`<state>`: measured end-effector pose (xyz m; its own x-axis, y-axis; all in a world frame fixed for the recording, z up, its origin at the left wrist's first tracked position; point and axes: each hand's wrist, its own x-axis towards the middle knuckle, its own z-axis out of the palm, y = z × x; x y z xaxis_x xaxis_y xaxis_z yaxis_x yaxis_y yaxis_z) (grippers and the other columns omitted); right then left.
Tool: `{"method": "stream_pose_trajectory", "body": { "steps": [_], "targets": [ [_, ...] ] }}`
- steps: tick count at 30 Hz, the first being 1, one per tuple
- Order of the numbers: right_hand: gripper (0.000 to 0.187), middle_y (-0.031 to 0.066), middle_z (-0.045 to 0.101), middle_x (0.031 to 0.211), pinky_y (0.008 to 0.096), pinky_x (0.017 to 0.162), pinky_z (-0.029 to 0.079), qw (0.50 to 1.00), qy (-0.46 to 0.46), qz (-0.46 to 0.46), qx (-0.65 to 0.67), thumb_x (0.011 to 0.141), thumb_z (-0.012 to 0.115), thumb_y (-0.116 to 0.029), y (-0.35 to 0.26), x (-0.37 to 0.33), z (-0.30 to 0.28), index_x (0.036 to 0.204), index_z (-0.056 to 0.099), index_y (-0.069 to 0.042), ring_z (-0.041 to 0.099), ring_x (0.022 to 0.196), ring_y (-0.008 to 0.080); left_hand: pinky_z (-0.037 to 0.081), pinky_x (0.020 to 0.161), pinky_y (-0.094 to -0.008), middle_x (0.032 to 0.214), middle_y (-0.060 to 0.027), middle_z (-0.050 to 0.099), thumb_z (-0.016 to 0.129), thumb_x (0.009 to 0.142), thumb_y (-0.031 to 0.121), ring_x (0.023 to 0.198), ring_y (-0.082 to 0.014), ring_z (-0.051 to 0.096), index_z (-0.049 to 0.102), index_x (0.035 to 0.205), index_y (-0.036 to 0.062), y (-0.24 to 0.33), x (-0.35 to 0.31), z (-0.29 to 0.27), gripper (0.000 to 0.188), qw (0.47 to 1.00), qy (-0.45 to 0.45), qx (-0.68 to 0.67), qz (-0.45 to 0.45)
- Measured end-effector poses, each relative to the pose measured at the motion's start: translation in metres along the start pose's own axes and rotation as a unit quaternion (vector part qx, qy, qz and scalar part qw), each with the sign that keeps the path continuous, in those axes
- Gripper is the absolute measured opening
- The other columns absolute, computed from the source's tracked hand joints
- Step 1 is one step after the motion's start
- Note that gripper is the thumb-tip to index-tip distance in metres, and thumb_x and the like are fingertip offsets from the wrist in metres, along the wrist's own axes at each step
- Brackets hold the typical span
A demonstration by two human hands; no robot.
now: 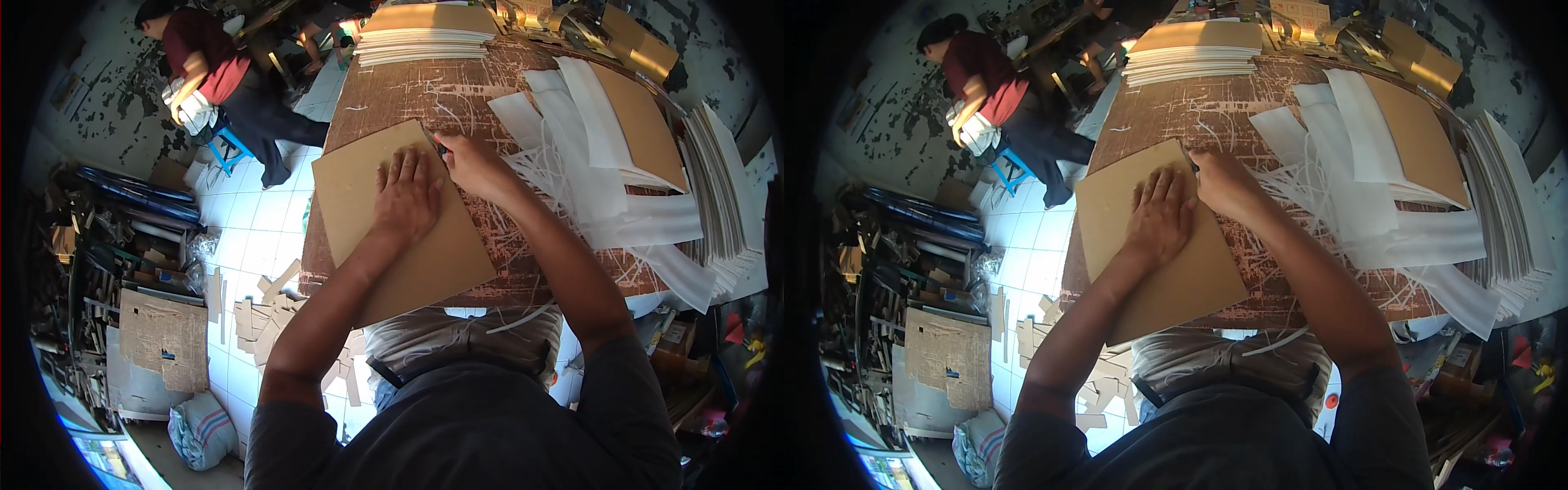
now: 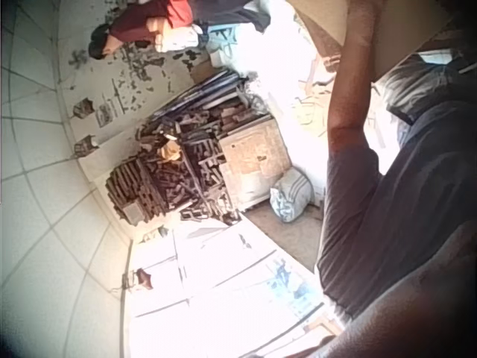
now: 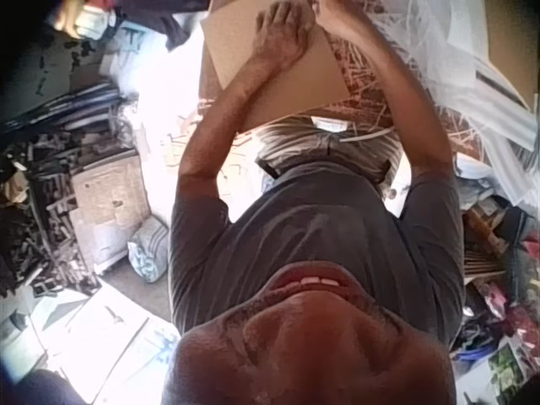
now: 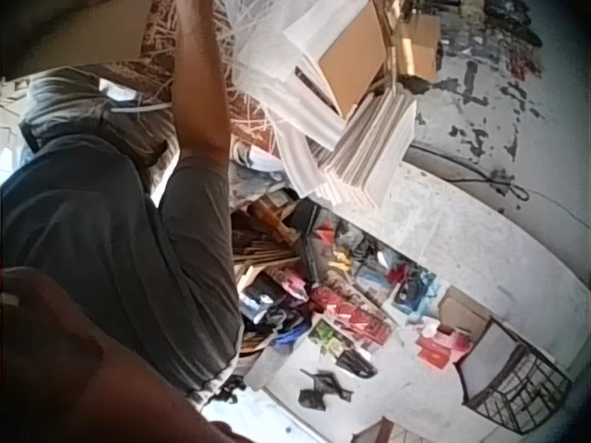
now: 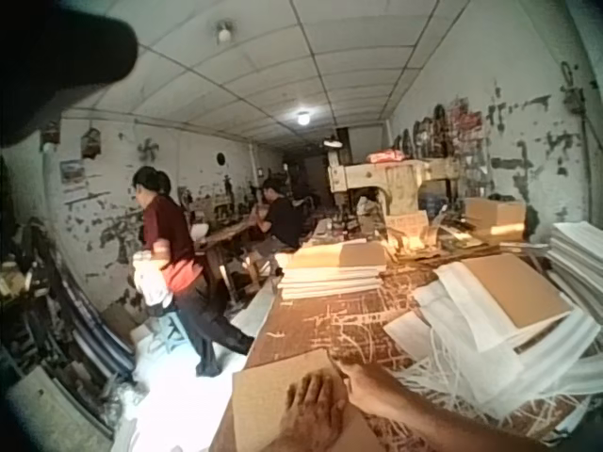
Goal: The person trims excess foam padding from around cardboard boards along their edges using a utility knife.
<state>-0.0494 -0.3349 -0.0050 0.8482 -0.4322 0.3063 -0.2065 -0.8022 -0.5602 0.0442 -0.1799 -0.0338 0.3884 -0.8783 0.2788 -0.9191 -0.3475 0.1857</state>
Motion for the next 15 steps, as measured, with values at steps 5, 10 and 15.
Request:
{"method": "stream_pose_trajectory", "body": {
  "steps": [5,10,15],
  "targets": [
    [0.042,0.032,0.068,0.1,0.0465,0.08,0.054,0.999,-0.026,0.023,-0.004,0.097,0.055,-0.008,-0.019,-0.035,-0.018,0.139,0.059,-0.002,0.069,0.09,0.0446,0.014,0.126,-0.0562,0.164,-0.021,0.031,0.036,0.107,0.042,0.155,-0.0386,0.023,0.037,0.155,0.0004,0.0,0.001,0.0,0.064,1.0,-0.011,-0.002,-0.005],
    [0.044,0.0316,0.067,0.092,0.0476,0.078,0.054,0.999,-0.031,0.032,0.006,0.096,0.056,-0.006,-0.038,-0.078,-0.035,0.14,0.058,0.0,0.068,0.084,0.0454,0.014,0.126,-0.0559,0.165,-0.0208,0.03,0.035,0.107,0.042,0.155,-0.0382,0.022,0.035,0.157,0.0011,0.001,0.002,0.002,0.065,1.0,-0.019,0.006,-0.008],
    [0.045,0.0313,0.068,0.087,0.0514,0.078,0.054,0.998,-0.035,0.03,0.044,0.095,0.056,-0.006,-0.052,-0.113,-0.049,0.139,0.056,0.006,0.069,0.081,0.0454,0.017,0.125,-0.0558,0.163,-0.0218,0.033,0.035,0.108,0.043,0.153,-0.039,0.026,0.036,0.156,0.0016,-0.001,0.001,0.005,0.064,1.0,0.009,0.023,-0.003]
  ]
}}
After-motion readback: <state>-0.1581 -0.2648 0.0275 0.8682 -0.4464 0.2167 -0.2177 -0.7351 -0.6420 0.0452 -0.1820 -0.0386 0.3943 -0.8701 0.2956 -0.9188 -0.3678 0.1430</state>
